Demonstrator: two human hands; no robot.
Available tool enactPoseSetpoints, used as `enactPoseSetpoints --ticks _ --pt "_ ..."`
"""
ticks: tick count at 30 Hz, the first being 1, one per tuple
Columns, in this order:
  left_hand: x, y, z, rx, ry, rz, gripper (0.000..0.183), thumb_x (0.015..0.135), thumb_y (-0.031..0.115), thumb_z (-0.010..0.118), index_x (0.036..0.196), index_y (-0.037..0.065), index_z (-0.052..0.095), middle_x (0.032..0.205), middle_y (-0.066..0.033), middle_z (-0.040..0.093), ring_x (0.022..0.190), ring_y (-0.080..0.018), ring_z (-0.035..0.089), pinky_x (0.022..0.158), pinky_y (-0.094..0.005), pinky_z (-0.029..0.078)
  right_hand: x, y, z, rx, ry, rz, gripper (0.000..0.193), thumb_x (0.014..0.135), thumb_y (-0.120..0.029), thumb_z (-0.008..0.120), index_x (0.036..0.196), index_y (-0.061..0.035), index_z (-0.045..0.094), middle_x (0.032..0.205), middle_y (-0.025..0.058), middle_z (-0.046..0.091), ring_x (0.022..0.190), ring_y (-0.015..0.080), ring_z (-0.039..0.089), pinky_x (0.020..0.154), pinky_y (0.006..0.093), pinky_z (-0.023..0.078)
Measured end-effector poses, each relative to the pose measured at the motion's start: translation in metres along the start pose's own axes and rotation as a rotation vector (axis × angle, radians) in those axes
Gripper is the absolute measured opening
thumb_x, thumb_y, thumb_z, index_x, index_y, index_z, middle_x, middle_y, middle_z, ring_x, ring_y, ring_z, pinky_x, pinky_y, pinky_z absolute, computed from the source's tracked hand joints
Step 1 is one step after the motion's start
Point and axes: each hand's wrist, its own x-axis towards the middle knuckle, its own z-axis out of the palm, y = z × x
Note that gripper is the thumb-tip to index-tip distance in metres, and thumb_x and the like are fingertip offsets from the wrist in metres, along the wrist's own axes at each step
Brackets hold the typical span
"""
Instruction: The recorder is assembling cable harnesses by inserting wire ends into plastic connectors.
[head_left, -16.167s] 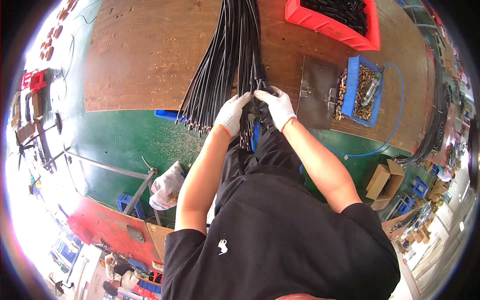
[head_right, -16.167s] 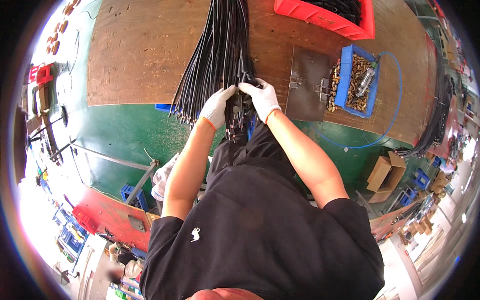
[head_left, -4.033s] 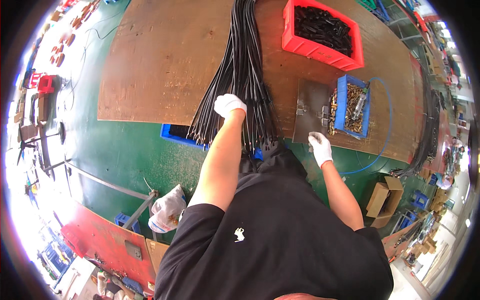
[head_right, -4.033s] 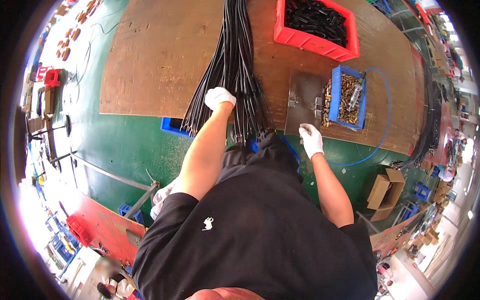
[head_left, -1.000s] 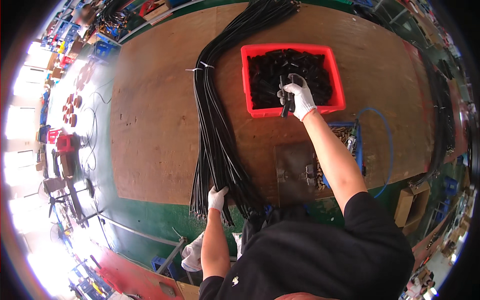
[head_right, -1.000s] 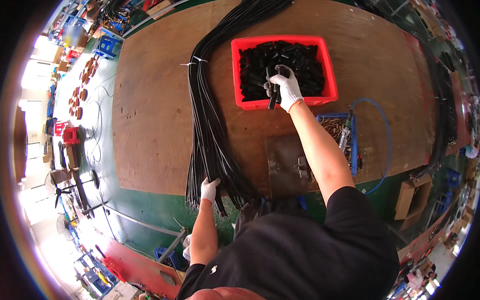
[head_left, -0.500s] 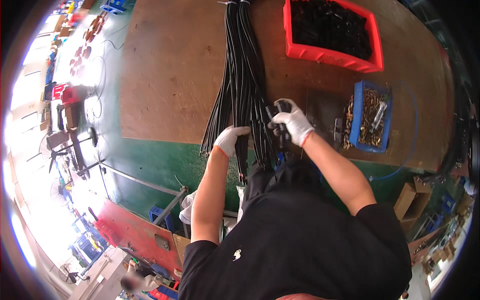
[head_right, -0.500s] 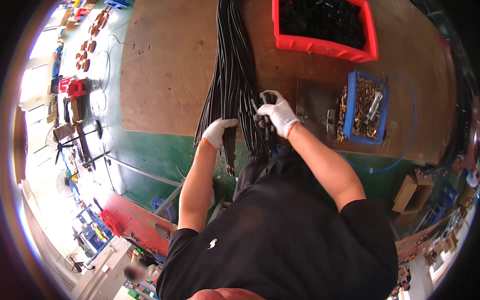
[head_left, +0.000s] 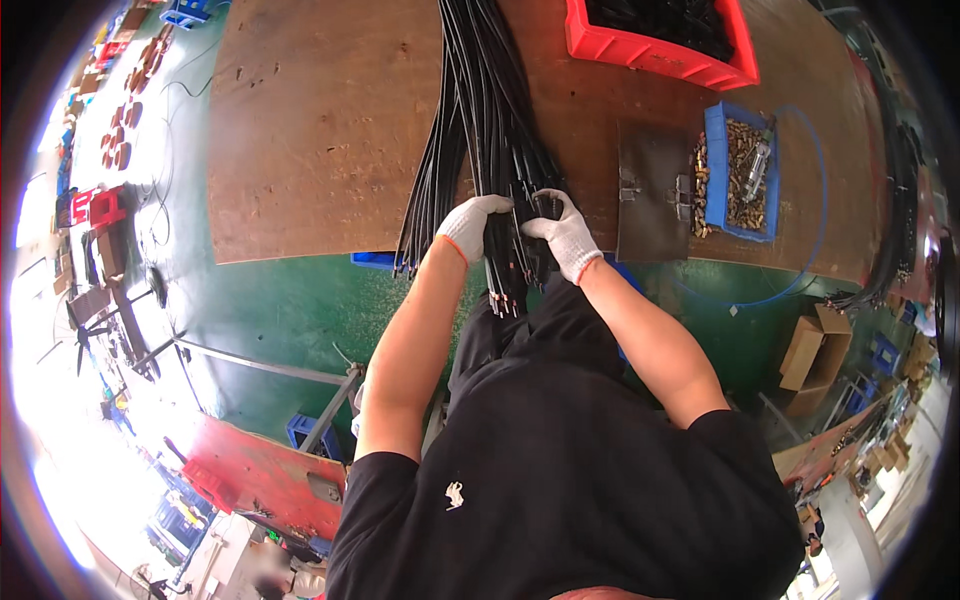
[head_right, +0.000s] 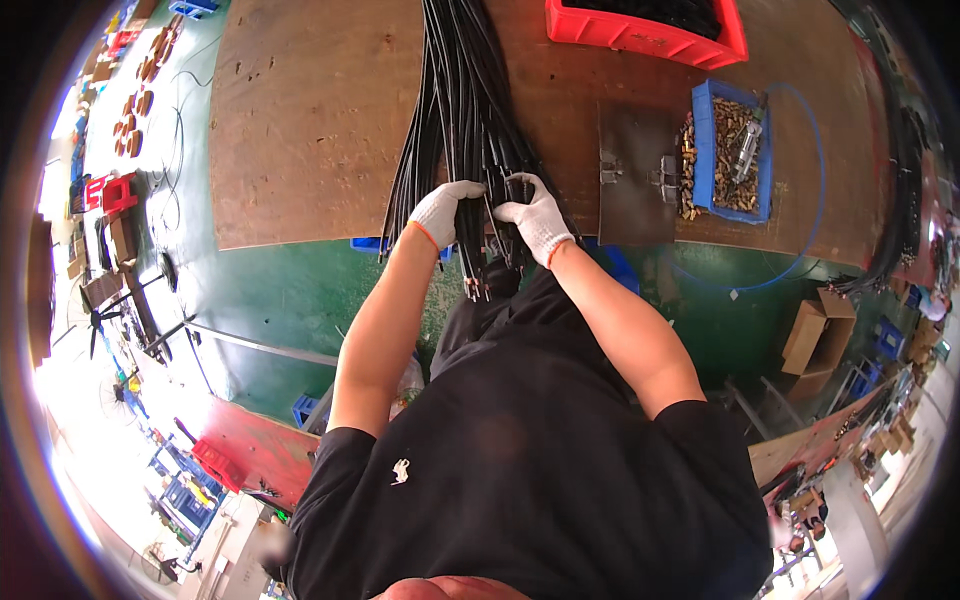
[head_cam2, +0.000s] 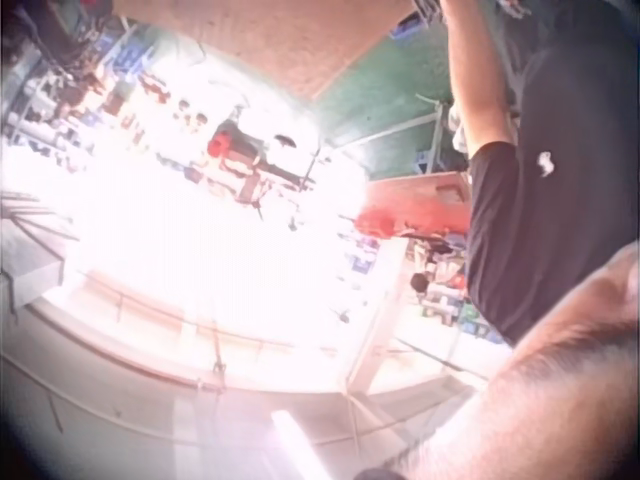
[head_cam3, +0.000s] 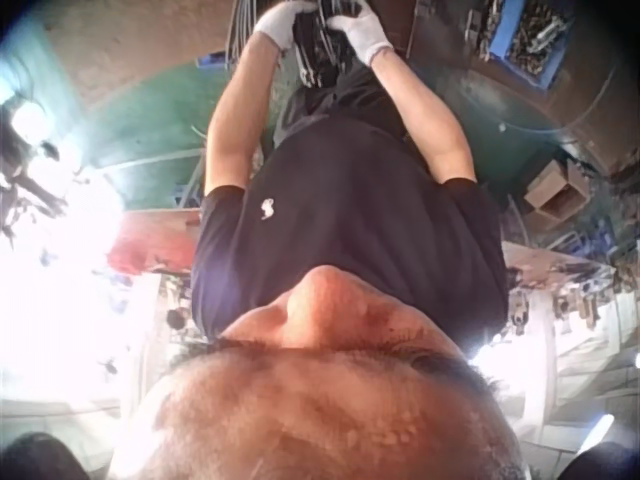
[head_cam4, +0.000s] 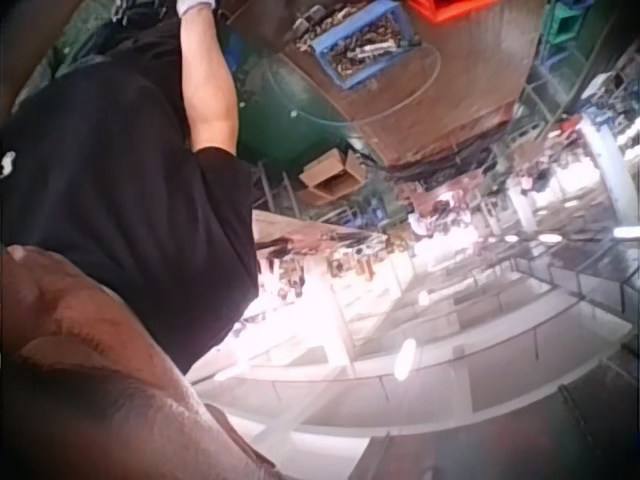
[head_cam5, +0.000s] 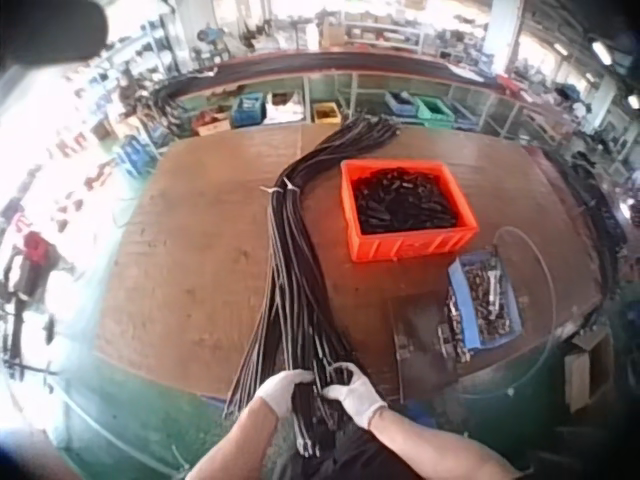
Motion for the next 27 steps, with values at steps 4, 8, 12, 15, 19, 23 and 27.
enactPoseSetpoints --ticks 4,8,12,15,19,23,27 --pt "0.0 0.003 -0.014 0.028 -0.046 -0.03 0.015 0.093 0.014 0.071 0.103 0.002 0.07 0.091 -0.0138 0.074 0.08 -0.0299 0.075 0.08 -0.0506 0.066 -0.025 0.003 -0.02 -0.015 -0.095 0.009 0.053 0.075 0.003 0.081 0.124 -0.0056 0.064 0.105 0.0018 0.067 0.096 0.0148 0.066 0.086 0.0307 0.057" --pt "-0.009 0.002 -0.003 0.066 -0.061 0.04 0.015 0.093 0.012 0.072 0.103 0.0 0.071 0.093 -0.0144 0.076 0.077 -0.0292 0.076 0.073 -0.0478 0.067 -0.051 0.012 -0.043 0.036 -0.233 0.108 0.054 0.075 0.002 0.087 0.123 -0.007 0.064 0.105 0.0 0.065 0.097 0.011 0.064 0.086 0.0308 0.057" --pt "-0.014 -0.004 0.006 0.07 -0.051 0.134 0.019 0.093 0.01 0.073 0.106 -0.003 0.071 0.093 -0.0143 0.077 0.074 -0.0283 0.077 0.067 -0.0438 0.066 -0.078 0.004 -0.043 -0.09 -0.318 0.053 0.056 0.075 0.002 0.088 0.124 -0.0073 0.062 0.108 0.0002 0.064 0.097 0.0116 0.065 0.087 0.031 0.057" --pt "-0.016 -0.006 0.014 0.023 -0.031 0.165 0.019 0.092 0.009 0.074 0.107 -0.004 0.071 0.093 -0.0151 0.076 0.074 -0.0279 0.076 0.066 -0.0434 0.066 -0.087 0.004 -0.041 -0.097 -0.358 0.073 0.054 0.078 0.003 0.086 0.124 -0.0073 0.061 0.104 0.0009 0.065 0.091 0.0126 0.066 0.085 0.0311 0.057" --pt "-0.015 -0.008 0.016 0.017 -0.007 0.185 0.02 0.092 0.007 0.074 0.107 -0.004 0.071 0.093 -0.0148 0.076 0.073 -0.0279 0.076 0.064 -0.0437 0.066 -0.09 0.009 -0.037 -0.099 -0.373 0.084 0.054 0.078 0.004 0.085 0.125 -0.0071 0.06 0.104 0.0018 0.066 0.086 0.0126 0.067 0.08 0.0304 0.058" --pt "-0.009 -0.011 0.012 0.044 -0.021 0.23 0.02 0.091 0.006 0.074 0.108 -0.004 0.071 0.093 -0.0144 0.076 0.074 -0.0278 0.076 0.062 -0.0447 0.066 -0.091 0.008 -0.03 -0.069 -0.347 0.047 0.053 0.078 0.006 0.084 0.124 -0.0068 0.062 0.103 0.0015 0.067 0.084 0.0126 0.067 0.082 0.0304 0.058" --pt "-0.004 -0.014 0.01 0.049 -0.041 0.247 0.02 0.091 0.006 0.074 0.109 -0.003 0.071 0.094 -0.0144 0.076 0.074 -0.0282 0.076 0.062 -0.0448 0.066 -0.091 0.01 -0.025 0.009 -0.288 0.075 0.052 0.077 0.007 0.082 0.123 -0.0071 0.064 0.1 0.0019 0.068 0.083 0.0132 0.069 0.083 0.0303 0.059"
